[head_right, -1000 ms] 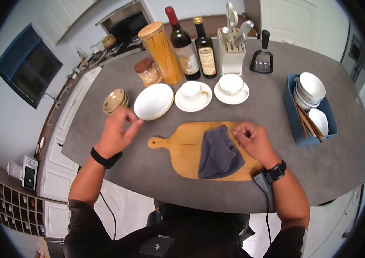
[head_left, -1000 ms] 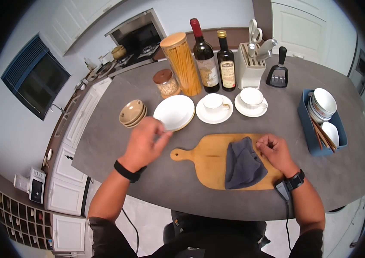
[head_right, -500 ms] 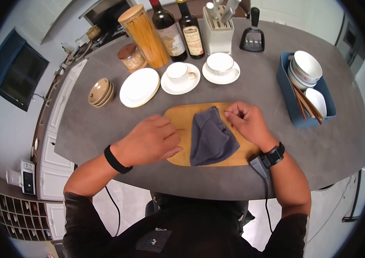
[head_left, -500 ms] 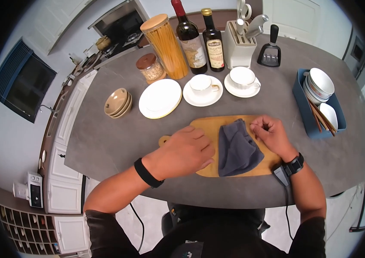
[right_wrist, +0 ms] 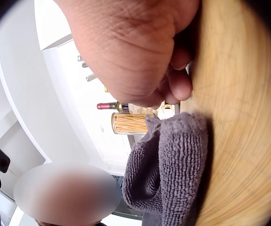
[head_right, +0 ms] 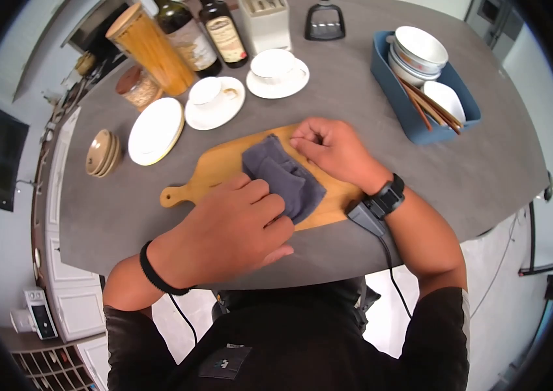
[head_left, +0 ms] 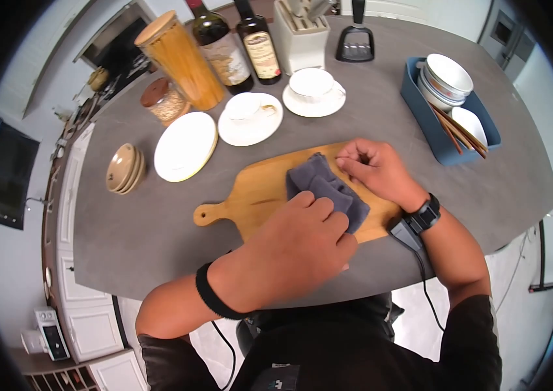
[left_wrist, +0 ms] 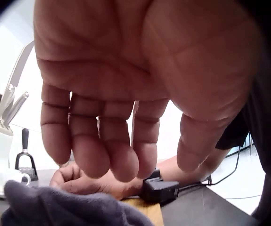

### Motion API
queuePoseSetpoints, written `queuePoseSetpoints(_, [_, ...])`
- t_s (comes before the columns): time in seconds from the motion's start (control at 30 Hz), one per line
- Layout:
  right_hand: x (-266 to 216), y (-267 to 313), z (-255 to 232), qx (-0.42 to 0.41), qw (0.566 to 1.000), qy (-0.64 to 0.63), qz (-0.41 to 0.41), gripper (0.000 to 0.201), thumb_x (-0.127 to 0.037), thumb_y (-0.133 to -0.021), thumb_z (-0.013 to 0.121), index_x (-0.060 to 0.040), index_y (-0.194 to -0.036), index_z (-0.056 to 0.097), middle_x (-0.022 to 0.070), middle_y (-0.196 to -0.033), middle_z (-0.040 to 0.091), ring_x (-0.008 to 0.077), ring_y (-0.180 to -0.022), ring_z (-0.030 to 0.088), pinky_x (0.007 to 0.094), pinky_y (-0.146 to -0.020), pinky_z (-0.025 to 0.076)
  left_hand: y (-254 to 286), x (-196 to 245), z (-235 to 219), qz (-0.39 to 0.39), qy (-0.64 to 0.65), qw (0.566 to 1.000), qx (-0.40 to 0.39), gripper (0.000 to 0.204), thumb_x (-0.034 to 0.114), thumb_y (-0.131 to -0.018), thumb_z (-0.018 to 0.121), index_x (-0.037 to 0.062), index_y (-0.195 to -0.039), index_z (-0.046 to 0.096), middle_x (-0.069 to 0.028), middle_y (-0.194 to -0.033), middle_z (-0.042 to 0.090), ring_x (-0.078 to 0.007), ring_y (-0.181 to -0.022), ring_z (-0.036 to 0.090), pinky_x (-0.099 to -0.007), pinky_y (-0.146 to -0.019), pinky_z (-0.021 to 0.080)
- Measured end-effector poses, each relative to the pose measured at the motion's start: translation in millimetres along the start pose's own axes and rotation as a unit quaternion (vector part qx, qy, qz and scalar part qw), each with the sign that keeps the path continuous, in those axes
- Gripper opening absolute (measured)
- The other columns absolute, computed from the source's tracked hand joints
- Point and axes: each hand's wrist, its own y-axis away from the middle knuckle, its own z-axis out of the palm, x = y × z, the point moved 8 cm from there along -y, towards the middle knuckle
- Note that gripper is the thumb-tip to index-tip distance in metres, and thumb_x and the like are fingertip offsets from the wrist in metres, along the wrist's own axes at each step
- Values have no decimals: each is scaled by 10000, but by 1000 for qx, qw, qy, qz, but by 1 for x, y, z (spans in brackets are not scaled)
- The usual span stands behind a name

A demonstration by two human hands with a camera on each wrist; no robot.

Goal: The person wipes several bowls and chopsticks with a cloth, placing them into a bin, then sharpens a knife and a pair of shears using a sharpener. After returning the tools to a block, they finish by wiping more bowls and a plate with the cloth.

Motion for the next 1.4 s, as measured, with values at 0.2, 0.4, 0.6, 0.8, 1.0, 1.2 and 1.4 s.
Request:
queuePoseSetpoints(0.2, [0,-1,2,-20,1000,11,-14,125,-130,-1053,747,-6,-1040,737,-30,-863,707,37,-728,613,223,-652,503,-15,19,-13,0,20,1000,5,245,221,-762,837,102,-837,637,-25,-828,495,-232,-806,523,-363,-715,409])
queuePoseSetpoints(0.4, [4,-3,3,-5,1000,4,-25,156,-156,-1042,753,-7,-997,737,-41,-755,672,24,-673,588,241,-605,466,-11,30,-41,-22,7,997,74,214,159,-617,748,83,-768,618,-20,-763,468,-219,-713,516,-359,-657,423])
queuePoseSetpoints(0.6, [5,-4,3,5,1000,6,-22,154,-170,-1035,763,-18,-1017,756,-48,-762,683,30,-658,619,222,-608,487,-1,25,-5,-29,111,988,100,208,161,-596,731,84,-756,622,-26,-755,484,-222,-707,537,-366,-637,435])
queuePoseSetpoints(0.8, [11,-5,3,-21,999,17,-18,179,-179,-1051,770,-7,-1103,766,-20,-878,728,31,-717,621,191,-648,498,8,33,26,-47,209,970,116,183,165,-620,729,88,-748,624,-29,-749,490,-222,-714,550,-369,-632,435])
queuePoseSetpoints(1.0, [6,-3,7,-27,1000,-10,8,115,-107,-1071,729,1,-1103,749,-35,-858,719,6,-694,608,170,-609,474,17,37,37,-70,261,952,141,160,168,-643,728,92,-739,626,-32,-743,497,-222,-721,563,-373,-626,436])
queuePoseSetpoints(1.2, [12,-6,-3,-20,999,8,-35,161,-160,-1067,744,-22,-1150,753,-18,-909,722,29,-702,600,188,-629,467,24,23,27,-82,251,951,163,141,172,-666,726,95,-731,627,-35,-738,503,-222,-728,576,-376,-620,437])
queuePoseSetpoints(1.4, [8,-3,3,13,999,46,4,156,-175,-1063,731,-20,-1076,748,-16,-860,693,35,-723,601,195,-643,464,71,6,3,-171,182,956,152,127,176,-689,725,99,-722,629,-38,-732,509,-223,-735,589,-379,-615,437])
